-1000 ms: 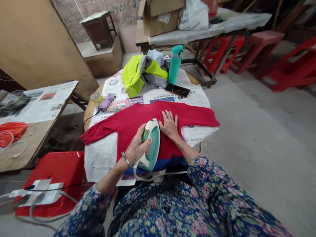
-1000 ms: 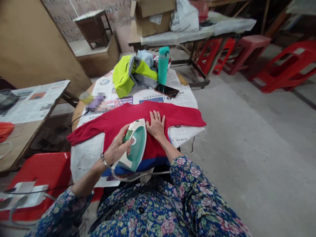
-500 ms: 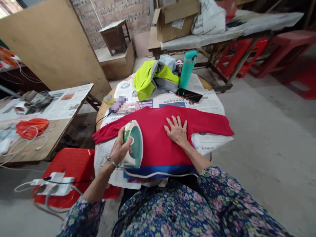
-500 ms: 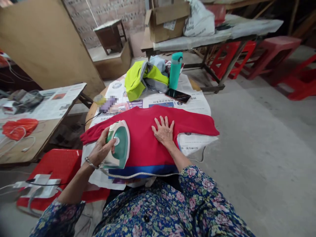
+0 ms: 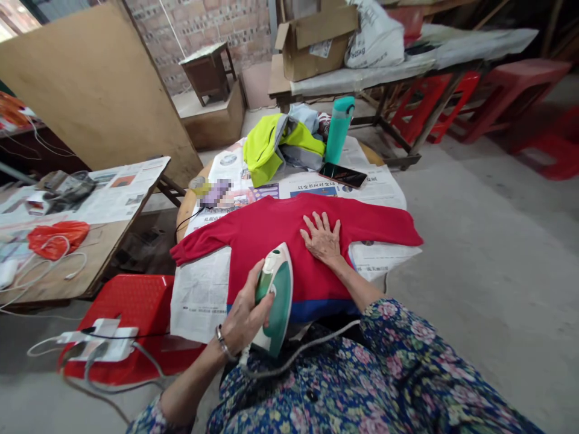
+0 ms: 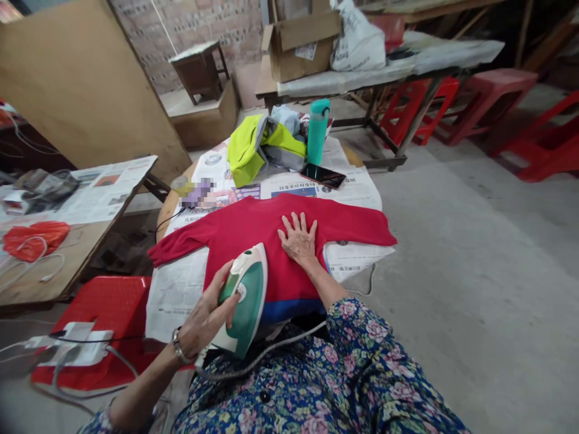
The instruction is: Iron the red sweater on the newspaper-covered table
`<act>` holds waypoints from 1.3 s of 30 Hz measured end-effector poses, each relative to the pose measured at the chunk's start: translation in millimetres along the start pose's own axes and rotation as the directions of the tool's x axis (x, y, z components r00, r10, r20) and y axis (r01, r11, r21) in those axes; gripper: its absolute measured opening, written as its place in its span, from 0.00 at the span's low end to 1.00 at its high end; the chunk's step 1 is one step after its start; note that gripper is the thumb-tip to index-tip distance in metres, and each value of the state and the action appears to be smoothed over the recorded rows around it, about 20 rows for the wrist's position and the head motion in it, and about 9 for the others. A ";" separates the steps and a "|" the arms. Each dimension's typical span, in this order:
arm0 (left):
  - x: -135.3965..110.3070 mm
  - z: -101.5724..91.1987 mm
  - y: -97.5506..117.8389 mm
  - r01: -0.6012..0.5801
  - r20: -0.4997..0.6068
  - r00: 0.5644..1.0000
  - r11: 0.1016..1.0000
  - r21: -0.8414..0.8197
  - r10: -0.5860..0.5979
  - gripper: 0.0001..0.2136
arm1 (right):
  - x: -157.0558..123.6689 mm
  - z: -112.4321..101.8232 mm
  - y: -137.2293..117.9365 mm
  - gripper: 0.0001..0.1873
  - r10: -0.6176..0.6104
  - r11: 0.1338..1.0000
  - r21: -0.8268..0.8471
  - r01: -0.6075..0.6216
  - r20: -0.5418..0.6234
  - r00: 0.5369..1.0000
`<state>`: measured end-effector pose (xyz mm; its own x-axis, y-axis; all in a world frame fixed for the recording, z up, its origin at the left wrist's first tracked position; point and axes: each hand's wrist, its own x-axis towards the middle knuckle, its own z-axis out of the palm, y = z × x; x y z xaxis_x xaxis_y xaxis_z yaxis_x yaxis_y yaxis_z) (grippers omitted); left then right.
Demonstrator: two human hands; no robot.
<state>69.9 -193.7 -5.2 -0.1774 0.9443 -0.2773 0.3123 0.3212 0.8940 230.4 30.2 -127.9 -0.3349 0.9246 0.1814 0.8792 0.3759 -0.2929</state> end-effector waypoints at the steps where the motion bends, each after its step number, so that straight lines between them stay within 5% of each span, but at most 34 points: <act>1: 8.6 1.4 1.5 -0.016 0.011 1.000 1.000 -0.001 0.016 0.41 | -0.3 0.4 0.6 0.31 0.000 1.000 -0.002 0.000 0.003 1.000; 10: 114.8 -50.9 20.0 -0.089 -0.219 0.972 0.996 0.005 0.088 0.40 | -1.3 6.1 3.4 0.31 0.004 1.000 -0.014 -0.004 -0.023 1.000; 14: 131.0 -67.7 25.3 -0.063 -0.253 0.965 0.998 0.005 0.062 0.41 | -1.4 4.8 2.3 0.31 0.008 1.000 -0.019 -0.009 -0.014 1.000; 17: 109.2 -74.7 17.2 -0.056 -0.233 0.970 0.995 0.079 0.073 0.39 | -1.6 4.7 2.1 0.31 0.002 1.000 -0.022 -0.002 -0.017 1.000; 22: 33.9 -81.1 -8.1 -0.015 -0.249 0.966 0.982 0.187 0.062 0.39 | -2.3 4.3 2.0 0.31 -0.002 1.000 -0.016 0.001 -0.017 1.000; 26: -20.5 -72.7 -18.3 0.094 -0.220 0.974 0.981 0.170 -0.055 0.43 | -3.2 3.5 2.1 0.31 0.001 1.000 -0.011 -0.001 -0.006 1.000; 29: -33.2 -60.8 -16.7 0.117 -0.129 0.986 0.989 0.088 -0.105 0.45 | -4.1 4.3 3.1 0.31 -0.009 1.000 -0.008 0.009 -0.019 1.000; 33: -2.3 -47.2 -5.9 0.065 -0.048 0.997 0.997 0.039 -0.063 0.45 | -5.2 5.2 4.5 0.31 -0.010 1.000 -0.015 0.010 -0.028 1.000; 39: 98.1 -34.9 16.5 -0.038 -0.099 0.994 0.999 -0.014 0.037 0.46 | -6.0 4.2 5.6 0.31 -0.005 0.999 -0.034 0.005 -0.022 1.000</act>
<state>25.0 -98.2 -5.3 -0.2569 0.9437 -0.2082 0.3056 0.2837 0.9089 235.9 27.0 -134.6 -0.3320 0.9210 0.2037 0.8886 0.3778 -0.2600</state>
